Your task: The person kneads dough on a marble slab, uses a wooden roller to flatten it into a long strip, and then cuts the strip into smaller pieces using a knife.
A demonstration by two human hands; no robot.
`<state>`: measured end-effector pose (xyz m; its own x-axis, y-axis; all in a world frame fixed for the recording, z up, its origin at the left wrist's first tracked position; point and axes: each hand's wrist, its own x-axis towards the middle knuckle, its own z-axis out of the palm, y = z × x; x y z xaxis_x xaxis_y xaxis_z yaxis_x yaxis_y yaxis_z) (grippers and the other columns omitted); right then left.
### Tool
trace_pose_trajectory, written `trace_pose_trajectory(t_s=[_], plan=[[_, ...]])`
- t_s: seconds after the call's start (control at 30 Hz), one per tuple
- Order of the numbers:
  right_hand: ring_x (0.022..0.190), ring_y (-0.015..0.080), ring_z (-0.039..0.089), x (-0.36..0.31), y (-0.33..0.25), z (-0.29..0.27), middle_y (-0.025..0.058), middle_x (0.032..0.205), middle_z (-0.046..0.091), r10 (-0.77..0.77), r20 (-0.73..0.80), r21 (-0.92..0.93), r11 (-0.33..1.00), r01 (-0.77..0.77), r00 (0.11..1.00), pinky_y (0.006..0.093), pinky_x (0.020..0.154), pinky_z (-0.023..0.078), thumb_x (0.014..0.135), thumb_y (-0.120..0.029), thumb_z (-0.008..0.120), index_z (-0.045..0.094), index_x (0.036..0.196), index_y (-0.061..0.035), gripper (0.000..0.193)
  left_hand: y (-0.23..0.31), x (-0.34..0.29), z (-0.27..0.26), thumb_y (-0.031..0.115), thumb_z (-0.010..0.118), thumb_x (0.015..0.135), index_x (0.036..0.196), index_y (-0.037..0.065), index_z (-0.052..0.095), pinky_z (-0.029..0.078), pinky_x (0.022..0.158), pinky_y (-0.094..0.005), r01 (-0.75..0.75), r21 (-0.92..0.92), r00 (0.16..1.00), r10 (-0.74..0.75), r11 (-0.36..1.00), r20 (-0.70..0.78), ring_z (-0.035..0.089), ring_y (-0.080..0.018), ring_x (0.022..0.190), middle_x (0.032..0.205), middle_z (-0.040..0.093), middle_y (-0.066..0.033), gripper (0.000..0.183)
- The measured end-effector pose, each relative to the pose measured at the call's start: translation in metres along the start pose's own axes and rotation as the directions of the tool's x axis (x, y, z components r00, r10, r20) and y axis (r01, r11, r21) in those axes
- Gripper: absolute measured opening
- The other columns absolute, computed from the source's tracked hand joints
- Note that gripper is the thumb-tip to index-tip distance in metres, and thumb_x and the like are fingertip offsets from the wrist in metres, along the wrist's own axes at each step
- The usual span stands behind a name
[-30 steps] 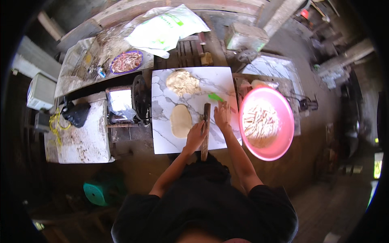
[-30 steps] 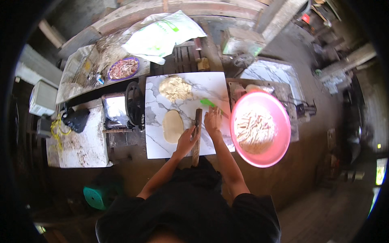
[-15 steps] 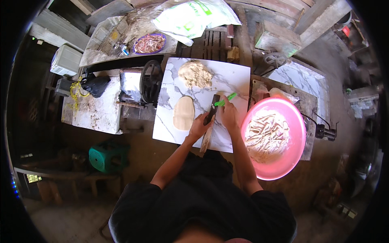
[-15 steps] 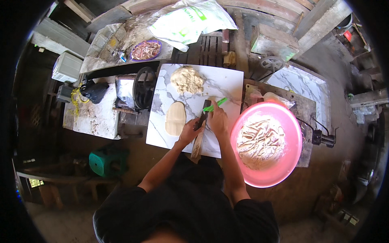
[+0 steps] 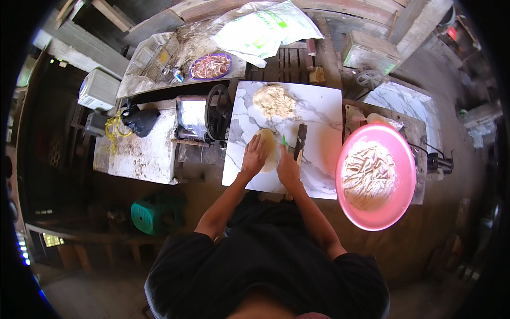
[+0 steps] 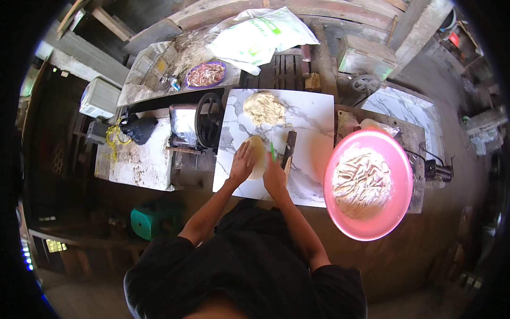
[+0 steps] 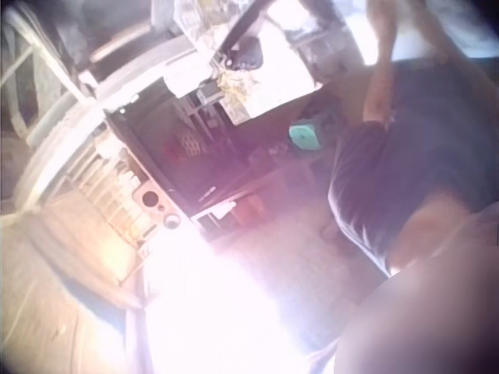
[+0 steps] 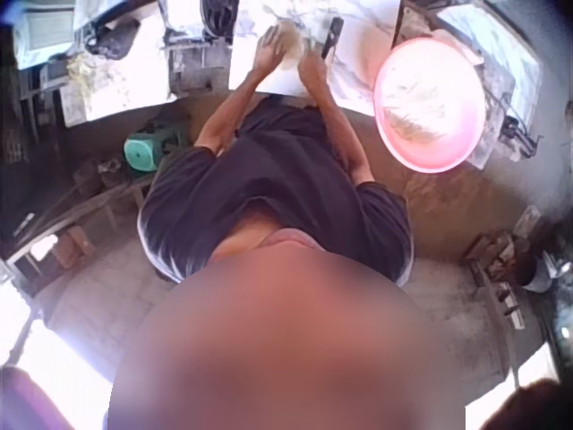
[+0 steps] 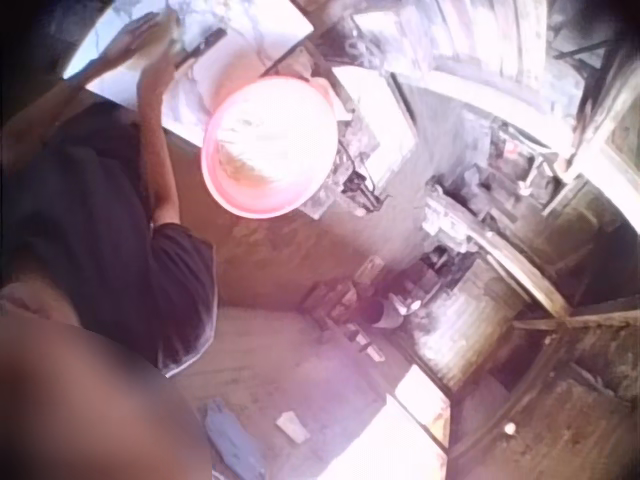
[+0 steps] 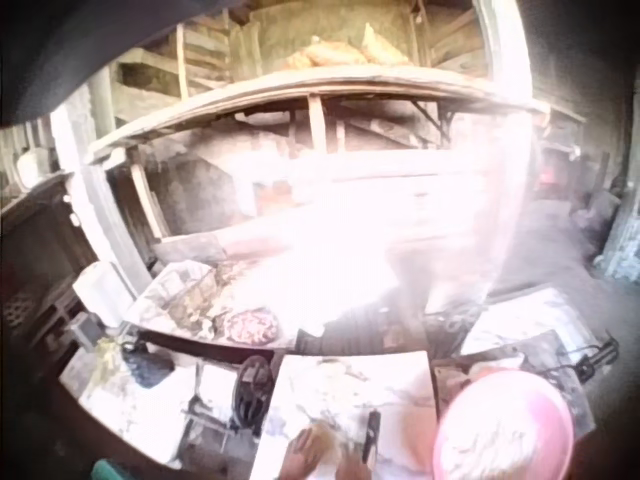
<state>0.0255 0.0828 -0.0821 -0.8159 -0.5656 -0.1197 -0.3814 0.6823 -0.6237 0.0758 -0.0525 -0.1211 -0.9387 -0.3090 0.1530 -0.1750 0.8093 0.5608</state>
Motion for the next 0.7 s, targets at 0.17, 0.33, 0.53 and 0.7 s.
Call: trace_pose_trajectory(t_s=[0.17, 0.33, 0.53, 0.7], plan=[[0.075, 0.0369, 0.056, -0.005, 0.007, 0.004, 0.0254, 0.091, 0.05, 0.186, -0.004, -0.038, 0.982, -0.186, 0.983, 0.0431, 0.064, 0.046, 0.074, -0.001, 0.044, 0.017, 0.129, -0.0012, 0.062, 0.0, 0.023, 0.038, 0.019, 0.045, 0.08, 0.126, 0.003, 0.03, 0.014, 0.102, -0.0402, -0.241, 0.071, 0.965, 0.231, 0.968, 0.123, 0.017, -0.0258, 0.127, 0.134, 0.025, -0.0132, 0.051], [0.073, 0.0379, 0.055, -0.024, 0.013, 0.0, 0.0236, 0.087, 0.053, 0.215, -0.036, -0.12, 0.969, -0.218, 0.976, 0.046, 0.064, 0.044, 0.078, -0.008, 0.042, 0.022, 0.128, -0.0011, 0.054, 0.023, 0.023, 0.06, 0.024, 0.039, 0.081, 0.127, 0.004, 0.031, 0.012, 0.102, -0.0403, -0.267, 0.288, 0.962, 0.272, 0.919, 0.025, 0.02, -0.0221, 0.126, 0.132, 0.029, -0.0101, 0.051], [0.066, 0.037, 0.056, -0.037, 0.011, -0.01, 0.0223, 0.088, 0.054, 0.278, -0.061, -0.223, 0.932, -0.285, 0.959, 0.0437, 0.058, 0.047, 0.082, -0.013, 0.04, 0.021, 0.129, -0.0027, 0.052, 0.043, 0.021, 0.067, 0.023, 0.041, 0.08, 0.126, 0.004, 0.032, 0.013, 0.102, -0.0401, -0.268, 0.249, 0.961, 0.275, 0.931, 0.006, 0.021, -0.0223, 0.125, 0.131, 0.03, -0.0102, 0.051], [0.064, 0.0372, 0.056, -0.044, 0.013, -0.007, 0.0228, 0.083, 0.054, 0.262, -0.117, -0.212, 0.936, -0.282, 0.958, 0.0445, 0.057, 0.046, 0.082, -0.014, 0.04, 0.025, 0.127, -0.0027, 0.049, 0.045, 0.022, 0.069, 0.025, 0.039, 0.082, 0.125, 0.007, 0.034, 0.012, 0.103, -0.0395, -0.25, 0.269, 0.967, 0.256, 0.93, 0.014, 0.02, -0.0208, 0.125, 0.133, 0.028, -0.0083, 0.047]])
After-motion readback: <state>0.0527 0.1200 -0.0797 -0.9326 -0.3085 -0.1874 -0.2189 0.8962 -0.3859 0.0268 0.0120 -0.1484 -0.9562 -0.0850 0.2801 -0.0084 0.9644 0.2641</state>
